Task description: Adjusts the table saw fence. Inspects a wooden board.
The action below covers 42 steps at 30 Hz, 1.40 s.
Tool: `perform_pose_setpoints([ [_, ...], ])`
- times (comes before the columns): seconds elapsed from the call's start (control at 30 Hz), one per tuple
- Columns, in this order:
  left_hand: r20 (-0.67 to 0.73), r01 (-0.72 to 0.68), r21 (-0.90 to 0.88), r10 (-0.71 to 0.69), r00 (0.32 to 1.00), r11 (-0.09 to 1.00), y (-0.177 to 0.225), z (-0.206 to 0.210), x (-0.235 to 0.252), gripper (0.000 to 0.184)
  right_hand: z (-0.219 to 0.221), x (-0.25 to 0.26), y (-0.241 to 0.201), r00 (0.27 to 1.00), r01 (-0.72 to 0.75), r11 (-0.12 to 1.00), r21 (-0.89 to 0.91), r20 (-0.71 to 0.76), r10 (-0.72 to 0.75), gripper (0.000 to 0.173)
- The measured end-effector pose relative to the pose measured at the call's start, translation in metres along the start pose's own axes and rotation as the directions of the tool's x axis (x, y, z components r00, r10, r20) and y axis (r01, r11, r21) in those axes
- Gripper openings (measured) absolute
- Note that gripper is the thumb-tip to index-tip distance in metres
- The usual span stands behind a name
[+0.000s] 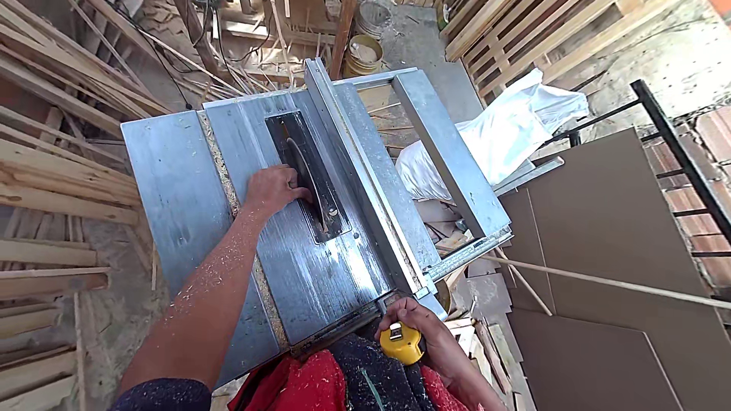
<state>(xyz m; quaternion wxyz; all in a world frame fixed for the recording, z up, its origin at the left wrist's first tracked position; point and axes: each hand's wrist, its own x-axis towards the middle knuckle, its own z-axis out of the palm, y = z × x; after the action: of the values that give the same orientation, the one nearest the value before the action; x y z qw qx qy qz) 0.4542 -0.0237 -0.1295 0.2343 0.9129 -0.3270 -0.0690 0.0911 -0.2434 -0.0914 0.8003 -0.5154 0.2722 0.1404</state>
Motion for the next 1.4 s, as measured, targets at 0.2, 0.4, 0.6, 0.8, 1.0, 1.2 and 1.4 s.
perform_pose_setpoints([
  [0.2, -0.006, 0.007, -0.002, -0.007, 1.0, 1.0, 0.0, 0.0, 0.0, 0.053, 0.001, 0.005, -0.006, 1.0, -0.005, 1.0, 0.0, 0.012, 0.005, 0.029],
  [0.4, -0.009, 0.035, -0.006, -0.035, 0.999, 0.999, 0.002, -0.001, -0.002, 0.051, 0.001, -0.004, -0.003, 0.999, 0.032, 0.999, -0.011, 0.004, -0.032, 0.028],
  [0.6, -0.098, 0.106, 0.049, -0.101, 0.99, 0.993, 0.007, 0.002, -0.014, 0.055, 0.013, 0.003, 0.003, 0.99, 0.113, 0.987, -0.118, -0.072, -0.122, 0.03],
  [0.8, -0.416, -0.008, -0.384, -0.165, 0.894, 0.923, 0.074, 0.023, -0.128, 0.043, 0.027, 0.021, -0.008, 0.967, 0.162, 0.967, -0.196, -0.162, -0.194, 0.03],
  [1.0, 0.151, 0.024, -0.648, 0.098, 0.984, 0.761, 0.16, 0.073, -0.195, 0.092, 0.059, 0.036, -0.009, 0.978, 0.075, 0.952, -0.297, -0.166, -0.129, 0.02],
  [1.2, 0.146, 0.081, -0.458, -0.015, 0.989, 0.885, 0.158, 0.066, -0.208, 0.062, 0.064, 0.035, -0.01, 0.993, 0.113, 0.835, -0.539, 0.043, -0.106, 0.026],
  [1.4, 0.156, 0.227, -0.479, -0.172, 0.973, 0.848, 0.146, 0.08, -0.223, 0.045, 0.058, 0.032, -0.027, 0.988, -0.013, 0.675, -0.737, 0.095, 0.123, 0.039],
])
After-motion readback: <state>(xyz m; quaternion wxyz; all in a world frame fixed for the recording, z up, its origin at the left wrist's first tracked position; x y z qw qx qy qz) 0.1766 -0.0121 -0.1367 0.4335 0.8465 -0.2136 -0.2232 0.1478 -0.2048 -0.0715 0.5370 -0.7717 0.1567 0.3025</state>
